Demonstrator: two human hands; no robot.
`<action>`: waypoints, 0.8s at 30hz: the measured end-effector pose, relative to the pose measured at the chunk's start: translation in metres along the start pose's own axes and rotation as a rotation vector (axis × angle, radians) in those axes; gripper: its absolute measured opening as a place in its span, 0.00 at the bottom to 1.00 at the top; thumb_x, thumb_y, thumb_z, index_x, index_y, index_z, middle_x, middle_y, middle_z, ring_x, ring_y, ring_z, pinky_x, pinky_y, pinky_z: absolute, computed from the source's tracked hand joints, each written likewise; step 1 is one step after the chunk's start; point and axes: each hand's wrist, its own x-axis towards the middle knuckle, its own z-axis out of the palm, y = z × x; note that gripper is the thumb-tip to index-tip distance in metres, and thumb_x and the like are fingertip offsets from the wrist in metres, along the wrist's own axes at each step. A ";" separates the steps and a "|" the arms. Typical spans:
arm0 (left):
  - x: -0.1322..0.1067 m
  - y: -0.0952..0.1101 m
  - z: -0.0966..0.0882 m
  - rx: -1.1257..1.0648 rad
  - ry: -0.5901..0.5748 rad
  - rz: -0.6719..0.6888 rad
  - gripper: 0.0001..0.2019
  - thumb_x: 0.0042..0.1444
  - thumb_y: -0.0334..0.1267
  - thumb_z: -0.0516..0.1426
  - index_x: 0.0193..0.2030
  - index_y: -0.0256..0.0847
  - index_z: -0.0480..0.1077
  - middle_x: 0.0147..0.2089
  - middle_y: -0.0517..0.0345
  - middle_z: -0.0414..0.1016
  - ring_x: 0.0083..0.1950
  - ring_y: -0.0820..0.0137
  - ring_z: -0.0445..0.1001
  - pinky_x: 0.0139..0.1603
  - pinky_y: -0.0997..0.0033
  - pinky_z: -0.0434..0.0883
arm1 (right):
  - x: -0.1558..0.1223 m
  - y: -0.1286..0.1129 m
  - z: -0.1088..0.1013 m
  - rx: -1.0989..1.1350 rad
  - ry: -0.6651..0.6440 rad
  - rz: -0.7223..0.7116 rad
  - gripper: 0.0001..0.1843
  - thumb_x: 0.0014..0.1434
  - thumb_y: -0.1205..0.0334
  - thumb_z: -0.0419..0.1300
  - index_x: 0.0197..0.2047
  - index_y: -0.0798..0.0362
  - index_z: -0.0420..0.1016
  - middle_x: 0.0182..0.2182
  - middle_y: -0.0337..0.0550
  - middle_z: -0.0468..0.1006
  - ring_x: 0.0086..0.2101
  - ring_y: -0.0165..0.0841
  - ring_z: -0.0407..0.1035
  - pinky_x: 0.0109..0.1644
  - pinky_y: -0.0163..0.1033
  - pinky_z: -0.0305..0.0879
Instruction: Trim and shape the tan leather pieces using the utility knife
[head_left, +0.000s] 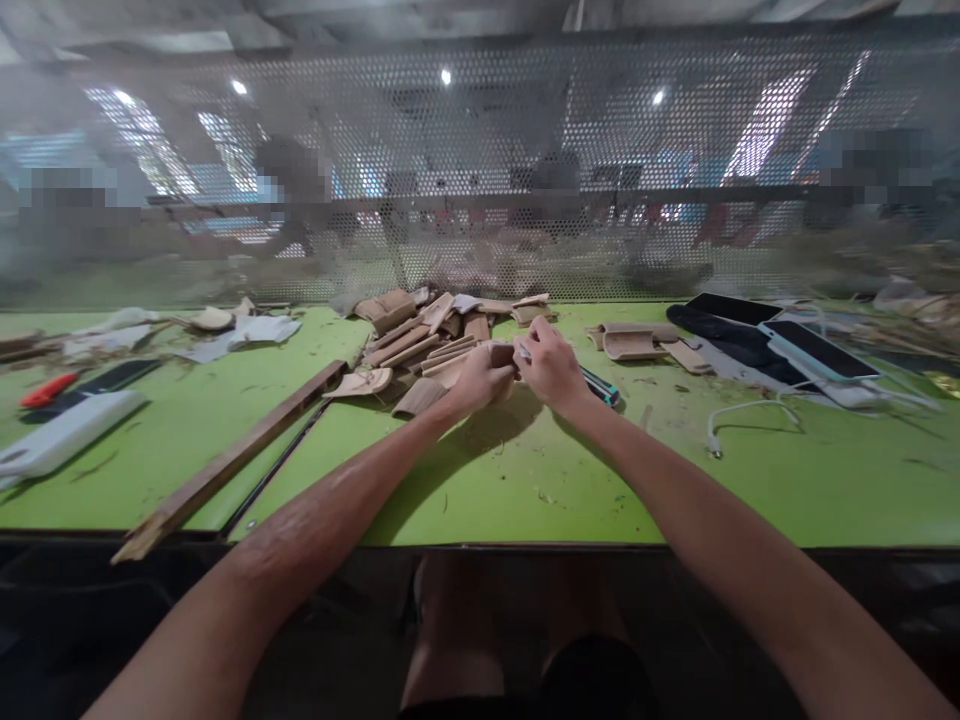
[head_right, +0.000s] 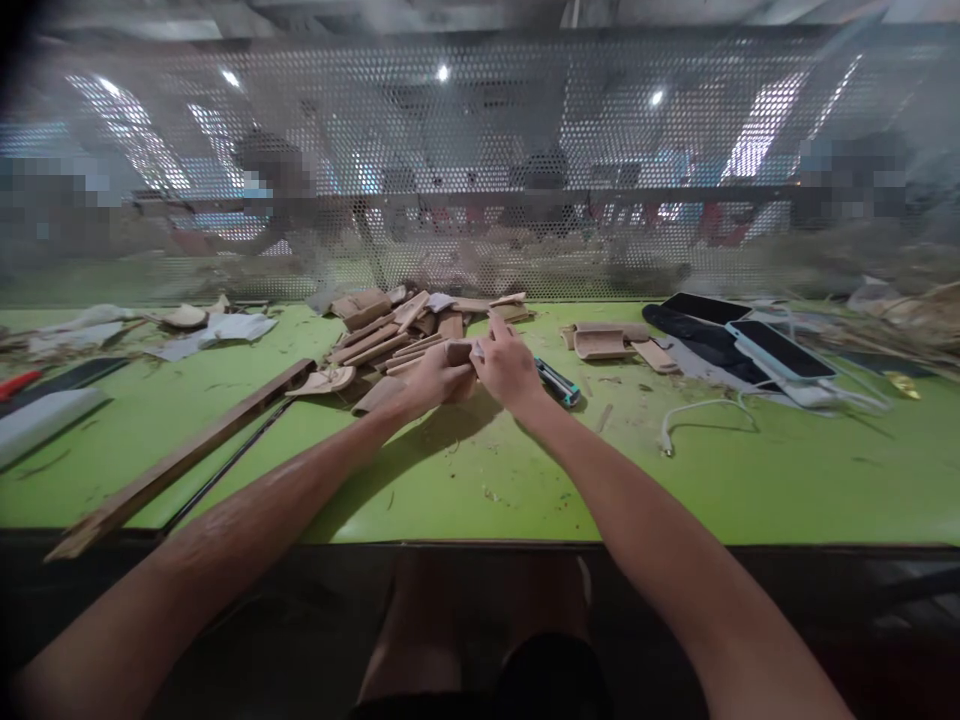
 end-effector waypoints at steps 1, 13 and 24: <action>0.000 0.000 0.000 0.002 0.017 -0.017 0.03 0.45 0.35 0.58 0.26 0.37 0.70 0.26 0.58 0.73 0.33 0.70 0.70 0.33 0.73 0.67 | 0.000 0.001 0.002 0.029 0.005 -0.004 0.10 0.65 0.68 0.55 0.32 0.53 0.74 0.39 0.51 0.70 0.37 0.38 0.62 0.42 0.44 0.62; 0.002 0.006 0.002 0.094 0.086 -0.009 0.04 0.42 0.33 0.58 0.23 0.38 0.65 0.25 0.60 0.71 0.32 0.71 0.67 0.33 0.74 0.66 | 0.005 -0.001 0.001 0.143 -0.005 -0.086 0.09 0.62 0.71 0.56 0.30 0.53 0.71 0.38 0.49 0.68 0.39 0.38 0.62 0.45 0.44 0.62; 0.002 -0.012 0.001 0.270 0.133 0.091 0.05 0.43 0.32 0.57 0.23 0.39 0.62 0.26 0.61 0.67 0.30 0.74 0.61 0.30 0.75 0.59 | 0.005 0.002 0.000 0.176 0.011 -0.171 0.11 0.65 0.68 0.52 0.31 0.51 0.70 0.38 0.48 0.69 0.40 0.38 0.61 0.46 0.44 0.63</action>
